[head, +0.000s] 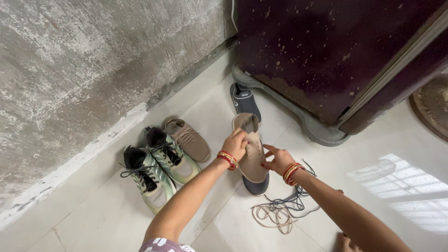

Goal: The person unlaces a beige shoe and then relaces it, threading the laces through the eyelets and tying a knot. The person then moves to a dark blue shoe and begins to unlace it.

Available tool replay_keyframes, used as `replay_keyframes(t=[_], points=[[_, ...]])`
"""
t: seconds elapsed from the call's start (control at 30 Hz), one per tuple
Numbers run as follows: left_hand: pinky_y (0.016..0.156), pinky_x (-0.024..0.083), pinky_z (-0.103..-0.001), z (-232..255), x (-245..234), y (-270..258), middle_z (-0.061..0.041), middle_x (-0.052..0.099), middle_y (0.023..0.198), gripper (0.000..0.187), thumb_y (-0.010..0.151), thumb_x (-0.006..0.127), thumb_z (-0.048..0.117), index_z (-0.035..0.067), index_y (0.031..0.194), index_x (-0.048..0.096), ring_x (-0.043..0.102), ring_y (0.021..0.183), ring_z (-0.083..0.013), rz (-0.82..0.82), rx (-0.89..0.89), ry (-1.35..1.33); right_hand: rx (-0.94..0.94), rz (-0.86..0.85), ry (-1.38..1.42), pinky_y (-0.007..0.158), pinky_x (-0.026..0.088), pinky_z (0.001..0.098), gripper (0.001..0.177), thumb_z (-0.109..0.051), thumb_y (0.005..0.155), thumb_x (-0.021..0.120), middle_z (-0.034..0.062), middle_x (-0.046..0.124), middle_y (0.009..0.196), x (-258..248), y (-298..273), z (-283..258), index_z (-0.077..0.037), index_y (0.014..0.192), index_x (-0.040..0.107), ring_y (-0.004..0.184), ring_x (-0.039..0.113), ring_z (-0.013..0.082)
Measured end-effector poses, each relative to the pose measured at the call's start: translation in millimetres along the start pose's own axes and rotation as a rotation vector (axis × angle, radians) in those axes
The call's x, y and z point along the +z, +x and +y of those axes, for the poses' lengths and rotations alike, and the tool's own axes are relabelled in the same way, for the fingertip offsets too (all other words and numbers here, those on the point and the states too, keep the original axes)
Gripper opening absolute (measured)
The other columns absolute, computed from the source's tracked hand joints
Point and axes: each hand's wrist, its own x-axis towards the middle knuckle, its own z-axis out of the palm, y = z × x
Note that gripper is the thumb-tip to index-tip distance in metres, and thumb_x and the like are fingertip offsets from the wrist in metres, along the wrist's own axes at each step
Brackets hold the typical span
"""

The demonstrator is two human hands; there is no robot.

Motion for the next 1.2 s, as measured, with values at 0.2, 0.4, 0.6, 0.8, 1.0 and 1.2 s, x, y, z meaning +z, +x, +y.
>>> replay_keyframes(t=[0.2,0.4,0.6,0.8,1.0,1.2], points=[[0.087,0.052,-0.048,-7.3,31.1,-42.0,-0.017,0.061,0.119,0.021,0.085,0.07,0.004,0.001,0.104,0.061,0.063,0.105,-0.041,-0.104,-0.018,-0.014,-0.002,-0.049,-0.05,0.086,0.061,0.0336,0.074,-0.01,0.079,0.079,0.0058,0.073,0.125,22.5,-2.0,31.3,-0.017,0.148,0.05,0.087,0.079,0.0205],[0.093,0.055,-0.044,2.7,21.1,-38.9,-0.012,0.063,0.123,0.021,0.091,0.068,0.006,0.005,0.111,0.061,0.066,0.11,-0.0371,-0.158,-0.03,-0.029,-0.014,-0.07,-0.015,0.086,0.062,0.0337,0.065,-0.009,0.081,0.076,0.0069,0.078,0.118,11.2,-6.8,39.6,-0.015,0.142,0.055,0.089,0.079,0.0179],[0.093,0.054,-0.047,19.2,29.6,-45.7,-0.016,0.044,0.151,0.06,0.088,0.07,0.01,0.013,0.143,0.046,0.061,0.119,-0.0406,-0.313,-0.149,0.096,-0.056,-0.269,-0.523,0.092,0.058,0.0312,0.021,-0.025,0.091,0.073,0.0025,0.073,0.113,32.5,-47.2,37.9,-0.014,0.107,0.079,0.099,0.072,0.0188],[0.084,0.058,-0.047,44.2,21.1,-37.8,-0.022,0.034,0.159,0.08,0.088,0.069,0.012,0.016,0.156,0.026,0.066,0.11,-0.0412,-0.466,-0.113,0.226,-0.793,-0.508,-0.689,0.104,0.044,0.0537,0.054,-0.021,0.066,0.089,0.0156,0.054,0.138,72.7,-103.9,60.8,-0.016,0.117,0.074,0.131,0.049,0.0373],[0.084,0.057,-0.049,56.4,2.0,-28.4,-0.02,0.069,0.121,0.048,0.096,0.066,0.023,0.009,0.137,0.047,0.071,0.102,-0.0383,-0.515,-0.187,0.317,-0.626,-0.447,-0.924,0.104,0.051,0.0324,0.013,-0.023,0.098,0.067,0.0036,0.065,0.118,79.3,-67.3,106.6,-0.013,0.105,0.07,0.115,0.059,0.0205],[0.083,0.058,-0.048,44.8,12.6,-28.7,-0.019,0.07,0.113,0.028,0.091,0.068,0.017,0.005,0.114,0.056,0.071,0.096,-0.0385,-0.352,-0.169,0.315,-0.092,-0.251,-0.876,0.096,0.055,0.0284,0.014,-0.017,0.098,0.064,0.0029,0.068,0.119,19.1,-20.4,101.2,-0.013,0.11,0.072,0.105,0.066,0.0168]])
